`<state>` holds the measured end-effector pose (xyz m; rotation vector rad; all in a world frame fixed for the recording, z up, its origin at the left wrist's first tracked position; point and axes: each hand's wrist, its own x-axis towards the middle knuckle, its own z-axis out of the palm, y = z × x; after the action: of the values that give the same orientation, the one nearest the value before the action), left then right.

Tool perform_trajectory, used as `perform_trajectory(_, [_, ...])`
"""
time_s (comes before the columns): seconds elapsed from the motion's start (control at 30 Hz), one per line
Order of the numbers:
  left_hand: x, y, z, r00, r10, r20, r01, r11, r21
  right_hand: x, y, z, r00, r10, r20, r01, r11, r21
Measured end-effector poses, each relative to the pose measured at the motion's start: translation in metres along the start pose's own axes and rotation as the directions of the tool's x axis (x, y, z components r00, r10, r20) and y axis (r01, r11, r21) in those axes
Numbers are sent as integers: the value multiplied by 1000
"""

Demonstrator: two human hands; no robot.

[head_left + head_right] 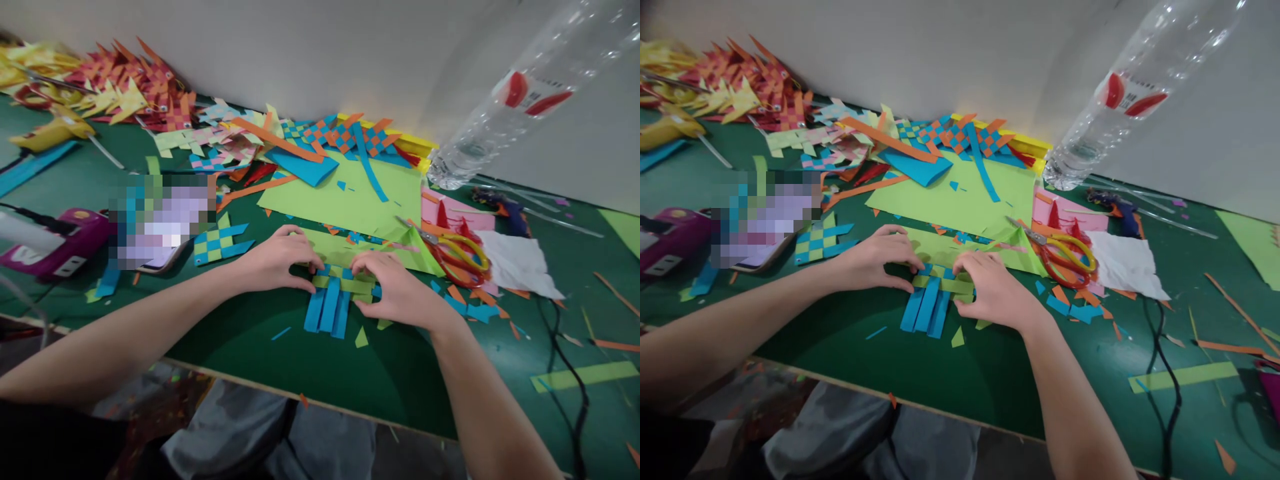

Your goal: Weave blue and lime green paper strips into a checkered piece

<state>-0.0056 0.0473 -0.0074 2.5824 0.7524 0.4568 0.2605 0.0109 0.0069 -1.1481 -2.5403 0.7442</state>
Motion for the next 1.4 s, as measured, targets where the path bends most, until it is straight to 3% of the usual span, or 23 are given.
perform_trajectory(0.2, [-1,1,1,999,-3,-37,5,998,66,0,-3,-3,1000,1,15,-1,1000,-9])
perform_trajectory(0.5, [0,-6,4,998,35,47,-37,999,29,3,1,-5,998,-9,63,14,997,-80])
perform_trajectory(0.93, [0,-4,3,996,87,37,-89,993,78,3,1,-5,998,-5,66,11,995,-100])
perform_trajectory(1.17, [1,14,12,1000,8,25,-11,991,130,2,2,-4,997,1,82,7,996,-91])
perform_trajectory(1.4, [3,20,25,995,35,93,-46,992,113,2,2,-5,995,-7,95,15,997,-79])
